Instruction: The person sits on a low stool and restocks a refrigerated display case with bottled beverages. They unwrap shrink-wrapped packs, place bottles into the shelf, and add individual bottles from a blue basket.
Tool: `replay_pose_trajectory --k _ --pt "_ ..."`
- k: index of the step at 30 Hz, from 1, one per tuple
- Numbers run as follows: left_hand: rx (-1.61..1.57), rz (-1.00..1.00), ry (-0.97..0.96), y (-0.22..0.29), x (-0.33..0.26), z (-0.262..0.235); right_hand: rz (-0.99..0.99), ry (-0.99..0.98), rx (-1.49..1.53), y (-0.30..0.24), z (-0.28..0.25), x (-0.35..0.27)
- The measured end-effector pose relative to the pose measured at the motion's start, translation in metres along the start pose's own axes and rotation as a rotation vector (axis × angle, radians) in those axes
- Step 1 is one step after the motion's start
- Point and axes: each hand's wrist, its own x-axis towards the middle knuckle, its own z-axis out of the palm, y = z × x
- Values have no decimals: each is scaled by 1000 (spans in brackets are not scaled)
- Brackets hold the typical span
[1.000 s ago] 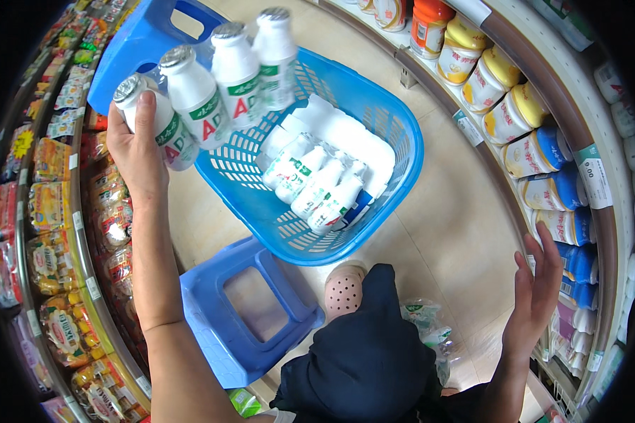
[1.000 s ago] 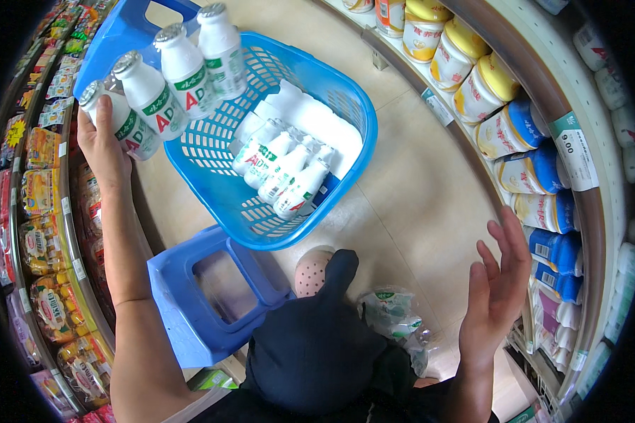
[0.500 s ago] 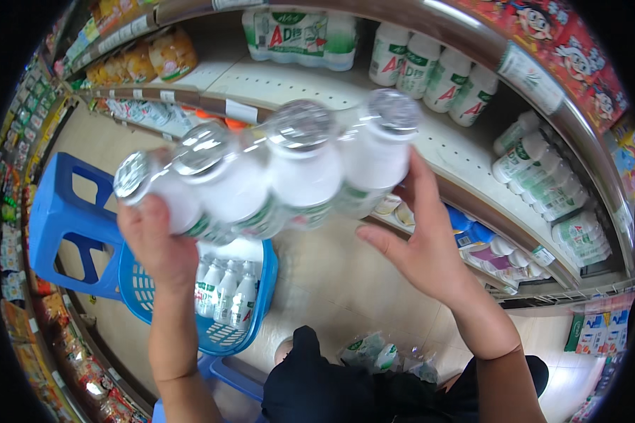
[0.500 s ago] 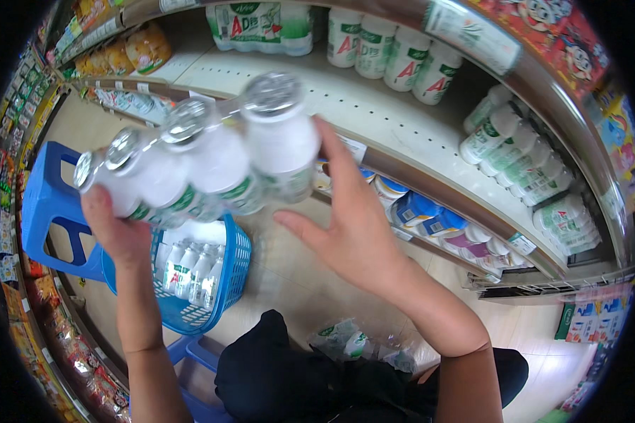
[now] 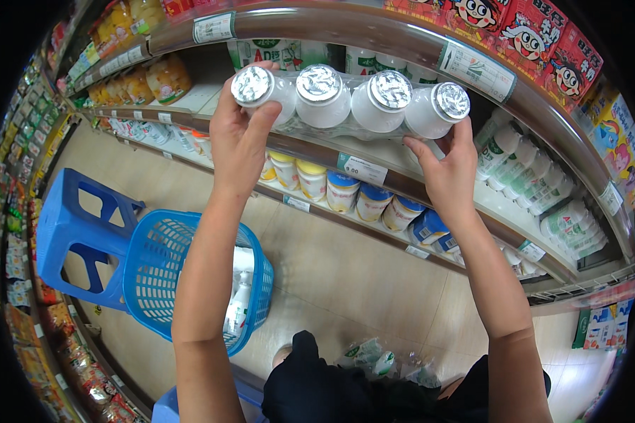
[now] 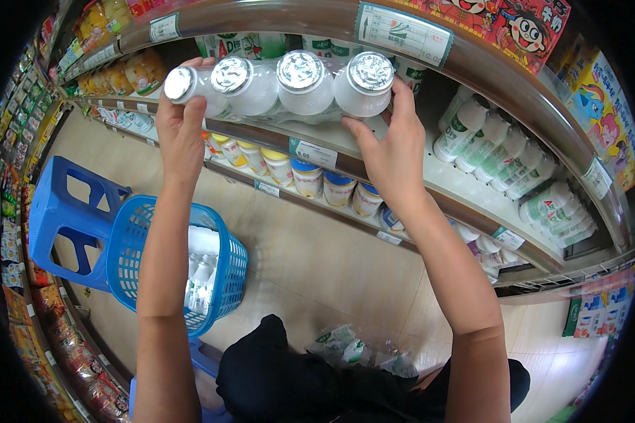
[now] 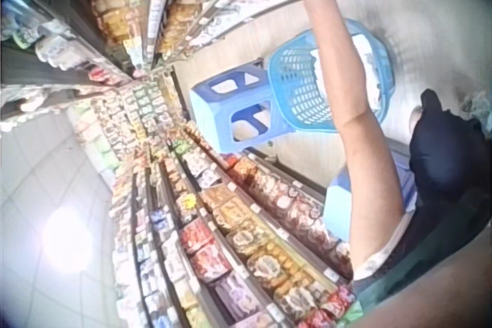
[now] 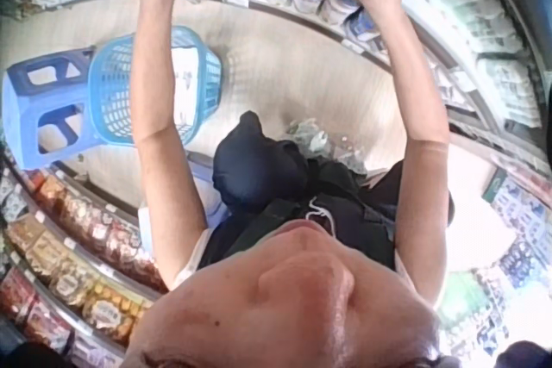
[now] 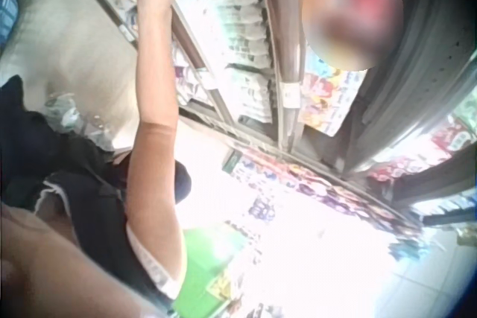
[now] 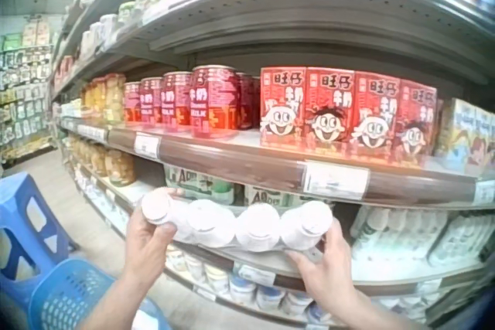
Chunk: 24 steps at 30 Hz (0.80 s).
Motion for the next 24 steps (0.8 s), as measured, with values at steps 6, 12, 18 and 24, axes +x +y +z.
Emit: replay_pose_trajectory --k 6,12,18,24 --pt "78 -69 -45 -17 20 10 162 1 -25 4 -1 0" --pt "-23 -123 -54 -47 37 27 137 36 -148 20 -10 7" --pt "136 -129 -170 -68 65 33 81 43 -210 26 -17 14" --pt "268 -307 -355 -40 63 16 179 -118 -232 63 -38 21"
